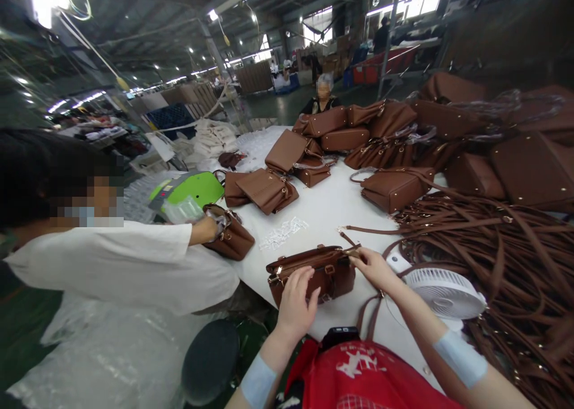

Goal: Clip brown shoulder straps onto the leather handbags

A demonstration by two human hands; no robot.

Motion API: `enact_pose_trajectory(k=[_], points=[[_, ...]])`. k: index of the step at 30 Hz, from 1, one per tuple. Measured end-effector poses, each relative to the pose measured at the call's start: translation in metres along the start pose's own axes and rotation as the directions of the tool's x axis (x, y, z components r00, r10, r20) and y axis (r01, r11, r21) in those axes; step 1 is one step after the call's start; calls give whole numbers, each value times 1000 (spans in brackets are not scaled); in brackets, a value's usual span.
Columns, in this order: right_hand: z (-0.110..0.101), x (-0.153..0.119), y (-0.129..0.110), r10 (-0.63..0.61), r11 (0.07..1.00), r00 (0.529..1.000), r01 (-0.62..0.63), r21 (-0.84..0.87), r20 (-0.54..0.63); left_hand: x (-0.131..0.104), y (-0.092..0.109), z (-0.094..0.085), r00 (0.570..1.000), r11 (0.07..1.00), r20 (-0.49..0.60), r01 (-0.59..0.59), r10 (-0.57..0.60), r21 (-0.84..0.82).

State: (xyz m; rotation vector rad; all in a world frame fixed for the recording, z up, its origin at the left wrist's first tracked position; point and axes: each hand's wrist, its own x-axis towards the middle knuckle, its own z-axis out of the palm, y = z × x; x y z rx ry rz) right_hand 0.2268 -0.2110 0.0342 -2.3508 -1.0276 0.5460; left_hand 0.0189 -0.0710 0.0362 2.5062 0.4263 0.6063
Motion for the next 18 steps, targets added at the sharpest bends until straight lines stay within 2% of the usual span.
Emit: enact_pose_trajectory(k=[2,3,5,7,8,9,10,11,12,13,14,15,16,18], points=[[-18,-23,-32,-239,948,970,244,204,-49,3,15,-7,994,996,-100,-29,38,86],[-26,-36,-49,-372,881,927,368,297,-43,3,23,-12,987,992,-146,-56,72,112],[-36,-59,-80,-599,740,798,518,428,71,5,35,-25,965,981,-192,-162,180,106],[-38,-72,-99,-706,668,677,541,511,206,5,38,-43,942,969,-225,-245,248,43],[-38,-74,-102,-712,670,656,526,524,252,4,34,-54,939,976,-272,-220,211,-2],[-37,-73,-102,-694,690,664,504,519,278,3,26,-67,929,988,-355,-138,107,-64],[-36,-68,-97,-662,720,692,480,502,288,0,13,-81,883,988,-467,-24,-49,-150],[-38,-63,-91,-626,749,724,456,481,289,-5,-4,-97,780,959,-578,101,-241,-263],[-41,-57,-82,-592,775,753,433,461,287,-12,-26,-113,622,900,-663,178,-416,-397],[-46,-51,-74,-564,796,772,414,441,293,-23,-51,-128,443,845,-724,196,-528,-497],[-54,-45,-66,-539,815,785,396,422,304,-37,-78,-142,310,802,-740,229,-597,-551],[-62,-41,-59,-515,833,797,379,402,315,-53,-105,-154,240,762,-727,291,-643,-578],[-71,-38,-54,-492,849,810,366,381,318,-71,-130,-161,187,674,-665,402,-723,-620],[-83,-35,-51,-472,861,831,363,356,296,-106,-166,-163,66,408,-481,639,-874,-652]])
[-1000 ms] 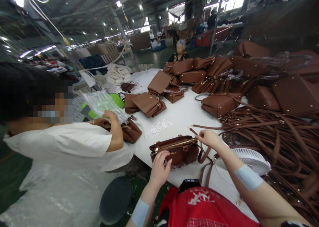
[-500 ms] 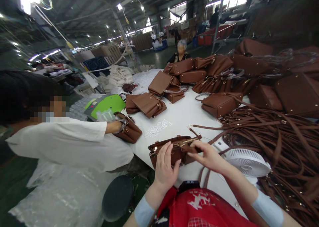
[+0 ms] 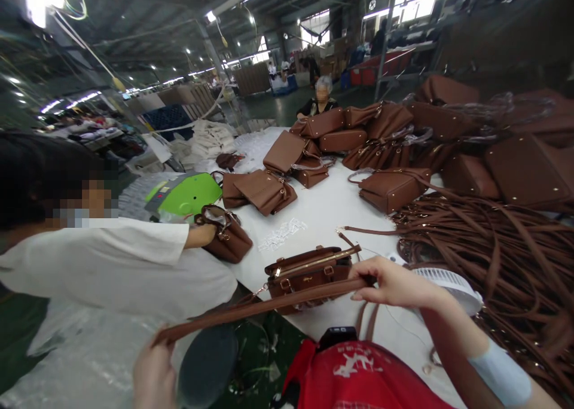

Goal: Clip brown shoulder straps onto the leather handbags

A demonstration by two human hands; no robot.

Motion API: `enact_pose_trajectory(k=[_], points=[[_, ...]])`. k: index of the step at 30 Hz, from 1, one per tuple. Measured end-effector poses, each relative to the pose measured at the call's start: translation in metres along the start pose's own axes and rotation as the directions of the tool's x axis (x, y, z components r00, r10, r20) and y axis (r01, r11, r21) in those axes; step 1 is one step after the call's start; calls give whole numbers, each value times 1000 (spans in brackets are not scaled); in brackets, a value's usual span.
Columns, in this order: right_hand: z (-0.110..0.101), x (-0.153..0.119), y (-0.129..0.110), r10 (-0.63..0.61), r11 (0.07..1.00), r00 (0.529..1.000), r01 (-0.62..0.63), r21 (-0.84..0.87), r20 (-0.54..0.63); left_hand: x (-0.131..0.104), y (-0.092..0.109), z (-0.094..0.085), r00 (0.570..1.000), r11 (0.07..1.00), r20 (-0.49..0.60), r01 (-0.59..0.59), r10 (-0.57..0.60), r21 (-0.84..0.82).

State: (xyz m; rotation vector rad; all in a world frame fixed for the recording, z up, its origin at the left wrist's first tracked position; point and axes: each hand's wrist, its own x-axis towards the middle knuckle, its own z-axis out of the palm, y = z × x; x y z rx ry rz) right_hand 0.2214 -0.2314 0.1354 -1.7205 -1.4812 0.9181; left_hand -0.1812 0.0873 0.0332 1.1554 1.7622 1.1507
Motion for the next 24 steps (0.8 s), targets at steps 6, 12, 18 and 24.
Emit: enact_pose_trajectory(k=[6,12,18,24], points=[[50,33,-18,-61,998,994,61,2,91,-100,-29,32,939,992,331,-113,87,58],[99,55,-15,36,999,960,-31,-23,278,-210,31,79,180,994,983,-108,35,-16],[61,28,25,114,970,897,-193,146,427,-125,38,48,558,981,829,-134,-44,142],[52,15,36,158,918,868,-304,254,471,-36,42,-1,896,991,435,-125,92,49]])
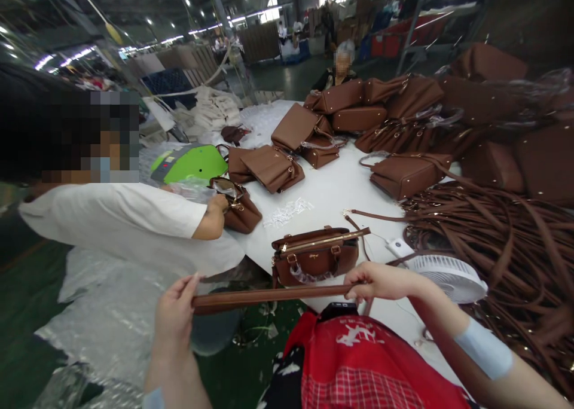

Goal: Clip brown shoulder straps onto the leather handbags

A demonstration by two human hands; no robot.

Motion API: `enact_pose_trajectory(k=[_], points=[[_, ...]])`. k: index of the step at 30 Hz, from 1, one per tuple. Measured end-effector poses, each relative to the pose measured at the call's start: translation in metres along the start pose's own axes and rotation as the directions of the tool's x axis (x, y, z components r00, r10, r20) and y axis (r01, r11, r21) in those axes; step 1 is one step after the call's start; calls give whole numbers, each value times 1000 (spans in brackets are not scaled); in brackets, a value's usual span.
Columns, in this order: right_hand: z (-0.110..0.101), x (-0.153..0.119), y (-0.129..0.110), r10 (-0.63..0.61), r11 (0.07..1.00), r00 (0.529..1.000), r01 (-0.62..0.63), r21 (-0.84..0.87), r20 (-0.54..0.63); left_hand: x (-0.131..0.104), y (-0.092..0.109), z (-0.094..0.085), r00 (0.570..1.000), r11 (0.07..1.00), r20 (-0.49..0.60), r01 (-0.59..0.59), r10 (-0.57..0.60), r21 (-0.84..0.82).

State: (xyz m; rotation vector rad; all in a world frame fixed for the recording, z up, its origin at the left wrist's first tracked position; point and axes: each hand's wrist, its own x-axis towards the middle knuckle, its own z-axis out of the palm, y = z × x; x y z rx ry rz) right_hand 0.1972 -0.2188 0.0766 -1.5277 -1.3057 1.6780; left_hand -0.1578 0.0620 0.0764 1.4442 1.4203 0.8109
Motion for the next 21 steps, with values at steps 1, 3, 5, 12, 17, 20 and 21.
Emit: enact_pose_trajectory(k=[1,3,5,12,17,20,21], points=[[0,1,-3,-3,999,999,2,41,32,4,-1,-4,999,999,-16,-34,35,24],[1,6,-8,-15,996,998,9,93,61,4,-2,3,992,984,73,-112,103,137],[5,15,-12,-39,993,999,36,116,28,-6,-2,28,948,945,266,-235,172,226],[34,53,-1,-37,999,962,46,28,-269,-92,23,157,497,829,805,-559,323,13],[30,42,14,18,981,908,65,183,-418,-108,28,186,364,868,913,-495,185,22],[26,34,16,5,917,869,193,348,-495,-105,25,191,385,927,906,-374,178,-23],[25,32,17,-7,894,848,243,376,-531,-105,24,194,391,938,901,-342,186,-45]])
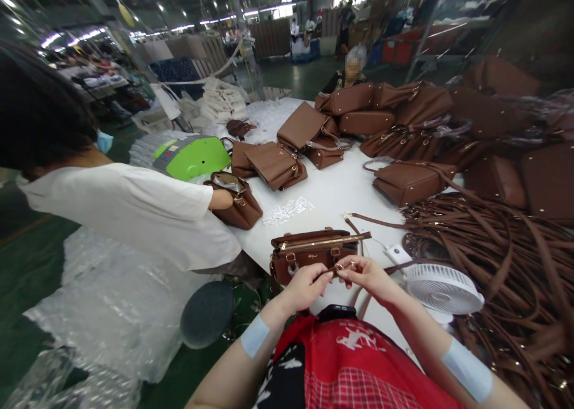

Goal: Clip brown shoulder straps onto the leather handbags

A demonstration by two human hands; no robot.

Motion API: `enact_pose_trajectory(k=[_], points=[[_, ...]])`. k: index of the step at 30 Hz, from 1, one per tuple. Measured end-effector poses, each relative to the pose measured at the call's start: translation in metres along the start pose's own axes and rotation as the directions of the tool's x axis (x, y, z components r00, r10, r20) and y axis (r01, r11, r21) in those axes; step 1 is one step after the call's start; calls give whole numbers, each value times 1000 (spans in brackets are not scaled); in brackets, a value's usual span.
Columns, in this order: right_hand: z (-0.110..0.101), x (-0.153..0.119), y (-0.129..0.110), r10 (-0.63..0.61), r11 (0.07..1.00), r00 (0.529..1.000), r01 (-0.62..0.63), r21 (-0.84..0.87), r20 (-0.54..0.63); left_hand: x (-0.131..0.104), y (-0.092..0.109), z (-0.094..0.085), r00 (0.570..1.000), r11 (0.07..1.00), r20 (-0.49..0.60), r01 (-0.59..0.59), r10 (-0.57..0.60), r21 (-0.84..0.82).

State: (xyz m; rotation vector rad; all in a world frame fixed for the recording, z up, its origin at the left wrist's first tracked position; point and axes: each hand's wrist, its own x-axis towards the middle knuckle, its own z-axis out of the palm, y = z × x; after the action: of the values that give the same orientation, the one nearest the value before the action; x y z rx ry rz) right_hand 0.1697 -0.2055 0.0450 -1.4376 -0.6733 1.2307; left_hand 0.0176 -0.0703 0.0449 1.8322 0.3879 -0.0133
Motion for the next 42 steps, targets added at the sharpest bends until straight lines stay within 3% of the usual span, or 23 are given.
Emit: enact_pose_trajectory(k=[4,9,12,14,17,20,22,26,28,31,34,37,42], points=[[0,-2,1,-89,995,988,95,40,-129,12,6,13,998,997,-21,-56,55,-48],[-4,-5,9,-98,991,965,117,67,-242,28,16,31,995,991,9,-97,96,89],[-10,-9,13,-88,963,960,150,222,-265,38,22,34,993,966,7,-118,120,230],[-15,-13,14,-105,935,955,190,301,-278,45,28,32,989,943,-54,-114,137,313],[-24,-21,12,-82,940,975,145,307,-208,59,36,28,972,898,-106,-147,208,414],[-33,-30,11,-43,979,997,56,196,-69,77,41,29,955,841,55,-284,292,461],[-41,-32,14,-41,998,996,45,52,-79,89,41,34,943,816,152,-333,297,472],[-62,-30,26,-152,913,954,35,-407,-257,115,39,44,942,804,218,-333,256,492],[-71,-25,32,-180,847,934,-13,-531,-310,129,40,46,934,788,274,-343,228,511],[-83,-17,39,-163,834,908,-83,-545,-387,150,42,46,901,720,383,-402,203,566],[-91,-5,46,-114,869,894,-121,-479,-433,171,40,43,877,516,462,-460,134,723],[-96,7,53,-76,898,905,-120,-423,-418,191,34,41,892,345,451,-430,22,834],[-106,24,59,-66,904,929,-99,-417,-365,223,21,48,887,323,448,-394,-111,860]])
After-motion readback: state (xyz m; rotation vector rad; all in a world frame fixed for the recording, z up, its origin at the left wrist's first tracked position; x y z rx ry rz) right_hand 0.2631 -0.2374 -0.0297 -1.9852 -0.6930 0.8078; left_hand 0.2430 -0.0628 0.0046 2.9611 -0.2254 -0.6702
